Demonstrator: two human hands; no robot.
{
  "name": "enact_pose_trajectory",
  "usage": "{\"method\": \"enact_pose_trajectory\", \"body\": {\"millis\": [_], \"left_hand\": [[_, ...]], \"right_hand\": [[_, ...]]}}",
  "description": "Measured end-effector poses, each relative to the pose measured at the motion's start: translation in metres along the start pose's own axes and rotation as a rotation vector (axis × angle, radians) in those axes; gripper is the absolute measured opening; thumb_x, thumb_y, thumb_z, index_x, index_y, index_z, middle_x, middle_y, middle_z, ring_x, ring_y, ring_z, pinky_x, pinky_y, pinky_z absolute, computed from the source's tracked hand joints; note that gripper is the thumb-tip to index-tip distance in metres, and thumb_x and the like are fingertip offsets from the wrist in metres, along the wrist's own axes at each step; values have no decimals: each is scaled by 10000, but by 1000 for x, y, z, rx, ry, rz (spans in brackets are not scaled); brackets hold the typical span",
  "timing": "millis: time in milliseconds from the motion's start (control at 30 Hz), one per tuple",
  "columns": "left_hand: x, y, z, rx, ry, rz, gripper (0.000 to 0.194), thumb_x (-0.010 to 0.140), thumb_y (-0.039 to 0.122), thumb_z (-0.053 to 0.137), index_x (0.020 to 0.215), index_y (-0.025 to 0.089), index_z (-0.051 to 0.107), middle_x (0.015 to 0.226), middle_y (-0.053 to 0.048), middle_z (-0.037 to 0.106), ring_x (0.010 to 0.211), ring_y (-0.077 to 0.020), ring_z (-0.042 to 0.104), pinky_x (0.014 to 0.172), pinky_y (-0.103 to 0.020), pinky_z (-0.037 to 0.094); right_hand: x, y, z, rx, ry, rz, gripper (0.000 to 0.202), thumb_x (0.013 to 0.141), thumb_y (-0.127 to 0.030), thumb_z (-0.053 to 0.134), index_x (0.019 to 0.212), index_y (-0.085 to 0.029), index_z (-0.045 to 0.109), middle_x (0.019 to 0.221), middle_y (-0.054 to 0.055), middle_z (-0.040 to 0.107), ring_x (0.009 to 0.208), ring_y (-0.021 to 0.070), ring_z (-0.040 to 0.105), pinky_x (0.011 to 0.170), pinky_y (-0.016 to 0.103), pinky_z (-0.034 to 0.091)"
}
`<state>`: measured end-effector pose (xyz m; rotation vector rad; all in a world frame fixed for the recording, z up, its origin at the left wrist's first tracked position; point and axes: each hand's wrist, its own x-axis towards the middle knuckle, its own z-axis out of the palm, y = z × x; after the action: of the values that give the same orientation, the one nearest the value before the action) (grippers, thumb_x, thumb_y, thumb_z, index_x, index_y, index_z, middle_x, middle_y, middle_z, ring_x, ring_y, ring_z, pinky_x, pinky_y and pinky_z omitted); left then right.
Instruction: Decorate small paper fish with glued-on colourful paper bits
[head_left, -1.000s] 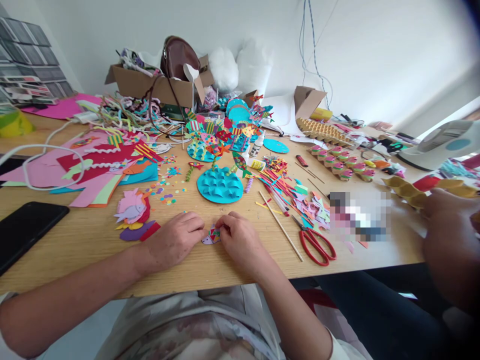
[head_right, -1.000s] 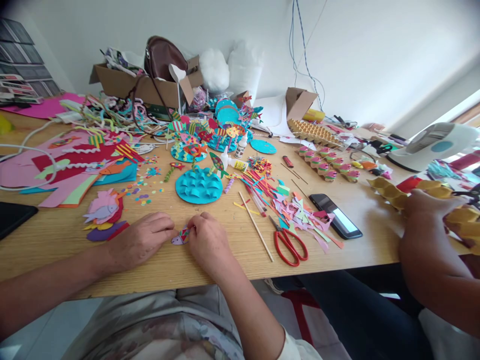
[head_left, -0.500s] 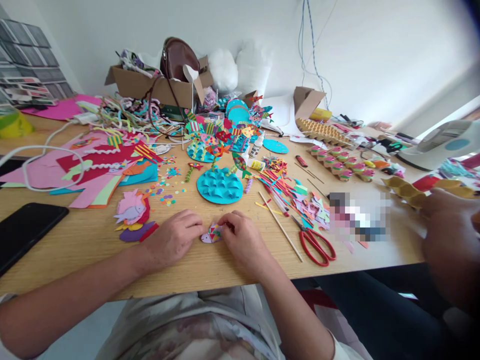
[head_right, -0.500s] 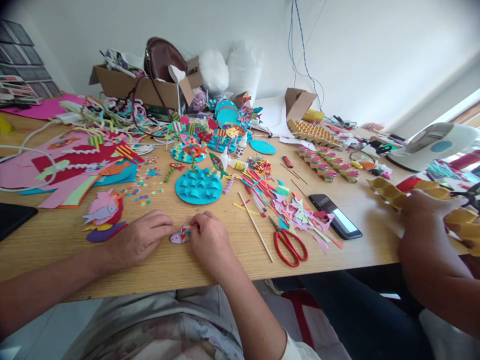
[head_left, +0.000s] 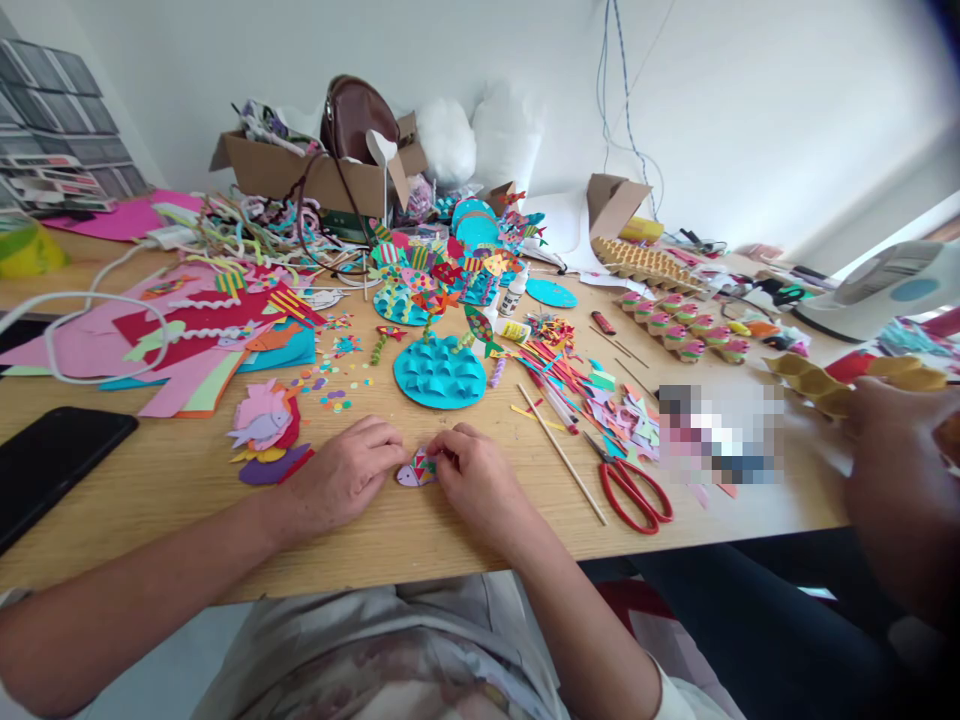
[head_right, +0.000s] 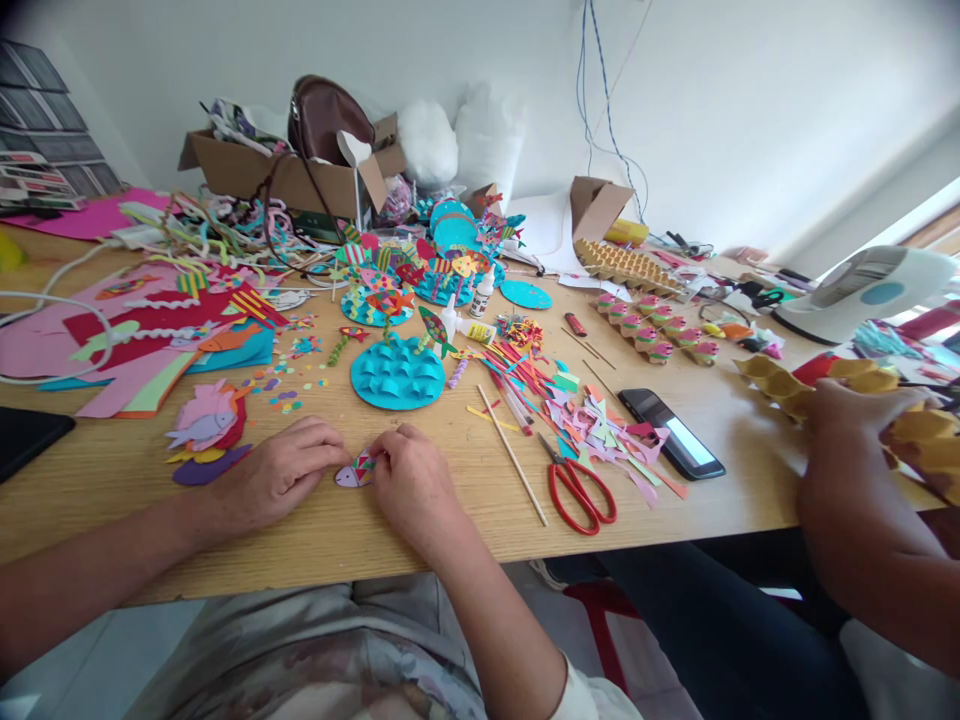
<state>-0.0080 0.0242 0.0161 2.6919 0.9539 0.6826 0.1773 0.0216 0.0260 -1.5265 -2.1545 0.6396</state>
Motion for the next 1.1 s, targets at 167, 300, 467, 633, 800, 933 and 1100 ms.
{"method": "enact_pose_trajectory", "body": {"millis": [167,300,467,633,800,933,1100], "left_hand": [[0,0,0,9,13,1,303,801,5,362,900,144,612,867,-64,583,859,-173,493,758,-297,441],[0,-3,1,-63,75,-64,271,817,52,370,895,155,608,843,-55,602,841,-169,523,747,-308,457],[2,-10,-3,-445,175,-367,154,796,165,448,876,169,579,815,-25,625,786,-151,586,714,-290,483],[6,-11,-11,-925,233,-606,170,762,204,514,912,157,578,874,-39,632,805,-150,604,746,-313,495],[8,-6,-15,-1299,217,-687,251,750,172,559,1000,165,582,945,-59,646,849,-161,622,793,-329,493],[9,2,-16,-1423,212,-675,291,760,166,567,1051,177,561,975,-63,658,917,-179,619,844,-337,475],[12,17,-19,-1411,201,-664,355,774,166,567,1123,204,519,1142,-62,610,1053,-196,563,926,-332,421]], "right_hand": [[0,-4,-2,-69,-44,16,258,772,-71,444,825,-160,681,819,60,627,732,139,563,677,225,384],[0,-3,-1,-52,-35,10,253,770,-75,440,808,-162,675,816,58,627,731,139,559,678,228,381],[0,3,0,119,71,32,241,717,-49,438,848,-145,616,767,36,618,682,129,540,618,215,383],[-2,1,-5,228,163,32,151,713,-86,454,779,-163,567,704,8,587,620,118,519,568,210,374],[-4,-10,-7,263,214,-64,91,752,-119,484,745,-177,554,700,-1,585,613,105,520,571,197,380],[-3,-18,-3,196,242,-125,56,787,-169,499,775,-176,553,741,13,592,625,104,523,569,194,379],[3,-22,3,61,265,-86,69,789,-240,523,777,-174,540,747,21,598,623,123,530,557,218,368]]}}
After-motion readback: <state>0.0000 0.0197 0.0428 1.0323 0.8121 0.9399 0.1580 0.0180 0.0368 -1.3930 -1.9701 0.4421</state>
